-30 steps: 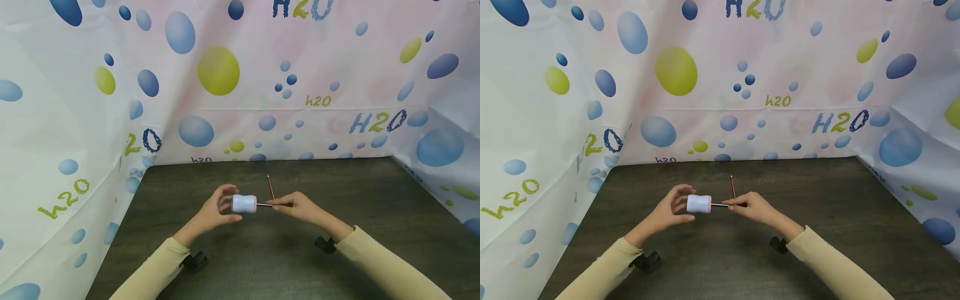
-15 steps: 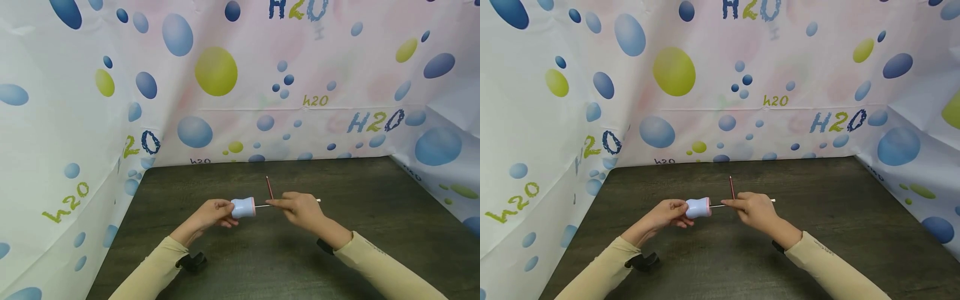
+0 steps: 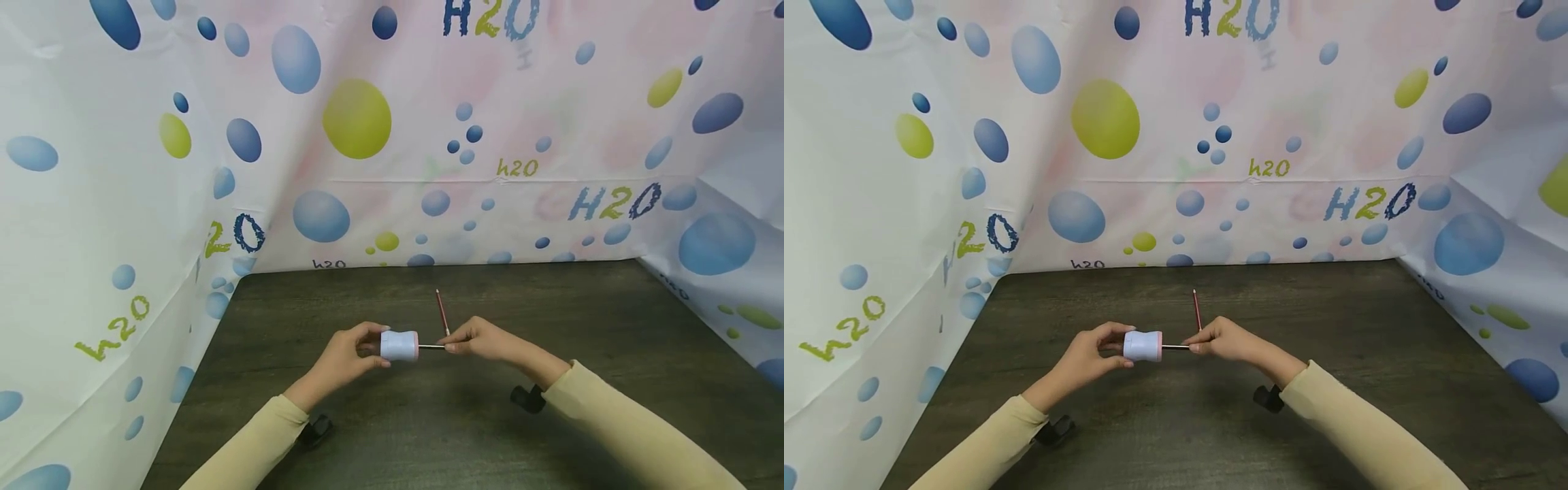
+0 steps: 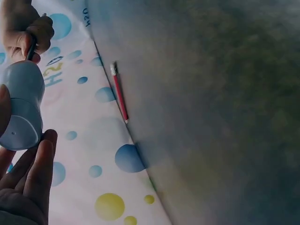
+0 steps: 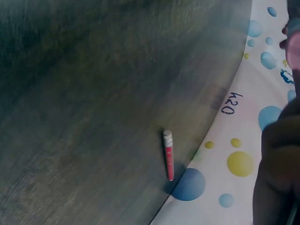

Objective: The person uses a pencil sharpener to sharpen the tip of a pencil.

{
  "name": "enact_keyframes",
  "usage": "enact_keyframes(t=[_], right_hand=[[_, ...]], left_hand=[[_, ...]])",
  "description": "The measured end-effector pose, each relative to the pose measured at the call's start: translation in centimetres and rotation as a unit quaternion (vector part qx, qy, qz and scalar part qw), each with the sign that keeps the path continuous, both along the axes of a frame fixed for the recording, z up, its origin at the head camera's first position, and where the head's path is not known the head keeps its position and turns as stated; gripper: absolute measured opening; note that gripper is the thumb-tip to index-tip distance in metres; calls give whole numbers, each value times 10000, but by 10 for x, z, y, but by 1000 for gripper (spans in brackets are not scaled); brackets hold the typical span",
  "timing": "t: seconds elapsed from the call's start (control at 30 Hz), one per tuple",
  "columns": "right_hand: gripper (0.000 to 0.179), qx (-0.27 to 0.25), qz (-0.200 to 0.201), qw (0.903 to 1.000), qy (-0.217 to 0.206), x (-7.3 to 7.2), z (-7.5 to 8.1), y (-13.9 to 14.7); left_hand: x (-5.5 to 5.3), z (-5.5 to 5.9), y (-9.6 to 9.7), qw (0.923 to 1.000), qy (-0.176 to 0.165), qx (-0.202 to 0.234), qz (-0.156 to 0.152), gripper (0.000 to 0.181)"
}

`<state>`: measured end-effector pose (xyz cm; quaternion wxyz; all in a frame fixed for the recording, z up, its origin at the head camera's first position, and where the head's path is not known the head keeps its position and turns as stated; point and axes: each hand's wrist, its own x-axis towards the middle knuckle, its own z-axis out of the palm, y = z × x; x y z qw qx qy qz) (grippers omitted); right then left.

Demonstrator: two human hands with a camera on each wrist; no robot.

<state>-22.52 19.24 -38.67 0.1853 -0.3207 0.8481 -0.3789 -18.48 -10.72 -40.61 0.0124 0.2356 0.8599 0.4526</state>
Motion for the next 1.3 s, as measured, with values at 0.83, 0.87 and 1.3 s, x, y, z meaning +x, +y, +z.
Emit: enact_keyframes(t=[0.83,0.87,1.3], right_hand=[[45,238,-482,8551,5157,23,-5,-14],[42,306,-507,8695,4904,23,-3,-14],[36,-417,-257,9942,-959,5,4,-3]], left_hand=[[-12,7,-13,9663,-2329,1019,-393,65],[-12,8,-12,9713,-2165,913,-359,63],[1,18,-15,9986,353,-160,-363,56]])
